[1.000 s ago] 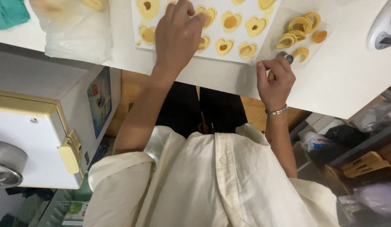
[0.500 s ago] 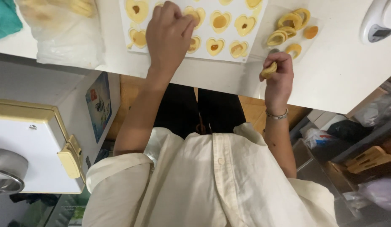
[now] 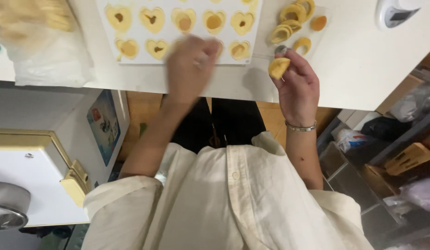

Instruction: Prepare heart-shaped pastries by cutting circular dough pieces and placing them into a mold.

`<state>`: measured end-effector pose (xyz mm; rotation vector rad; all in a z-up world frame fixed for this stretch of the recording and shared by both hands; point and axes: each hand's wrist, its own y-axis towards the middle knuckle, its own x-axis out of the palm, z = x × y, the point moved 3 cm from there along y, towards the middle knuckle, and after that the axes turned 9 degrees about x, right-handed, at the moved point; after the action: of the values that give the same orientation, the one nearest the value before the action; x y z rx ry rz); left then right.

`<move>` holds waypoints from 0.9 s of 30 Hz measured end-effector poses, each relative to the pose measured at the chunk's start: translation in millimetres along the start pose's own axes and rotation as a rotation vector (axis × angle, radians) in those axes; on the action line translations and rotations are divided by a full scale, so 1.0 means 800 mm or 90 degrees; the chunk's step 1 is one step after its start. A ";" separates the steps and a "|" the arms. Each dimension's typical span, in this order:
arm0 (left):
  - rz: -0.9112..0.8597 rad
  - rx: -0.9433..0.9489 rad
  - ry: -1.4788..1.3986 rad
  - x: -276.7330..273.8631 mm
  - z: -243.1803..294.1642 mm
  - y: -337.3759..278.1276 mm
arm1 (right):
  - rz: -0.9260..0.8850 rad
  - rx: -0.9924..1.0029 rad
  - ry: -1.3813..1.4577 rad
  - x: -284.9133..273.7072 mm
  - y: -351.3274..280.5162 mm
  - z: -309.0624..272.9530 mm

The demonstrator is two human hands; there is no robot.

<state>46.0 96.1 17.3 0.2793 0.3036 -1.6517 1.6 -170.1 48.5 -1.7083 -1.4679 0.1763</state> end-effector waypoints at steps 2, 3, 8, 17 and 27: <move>-0.068 -0.051 -0.118 0.043 0.035 -0.015 | 0.026 -0.038 -0.053 -0.011 -0.005 0.009; -0.133 -0.101 -0.234 0.067 0.051 -0.022 | 0.047 -0.075 -0.107 -0.016 -0.006 0.012; -0.121 -0.173 -0.445 0.125 0.070 -0.027 | 0.076 -0.220 -0.329 -0.008 -0.022 0.001; -0.196 -0.226 -0.595 0.171 0.028 -0.047 | 0.022 -0.339 -0.582 -0.026 -0.023 -0.026; -0.198 -0.271 -0.579 0.182 -0.001 -0.058 | 0.010 -0.302 -0.632 -0.037 -0.014 -0.023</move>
<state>-14.8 -34.5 -33.7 -0.8629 -0.0084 -1.7913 -4.9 -205.7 55.5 -2.1363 -2.3419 0.8334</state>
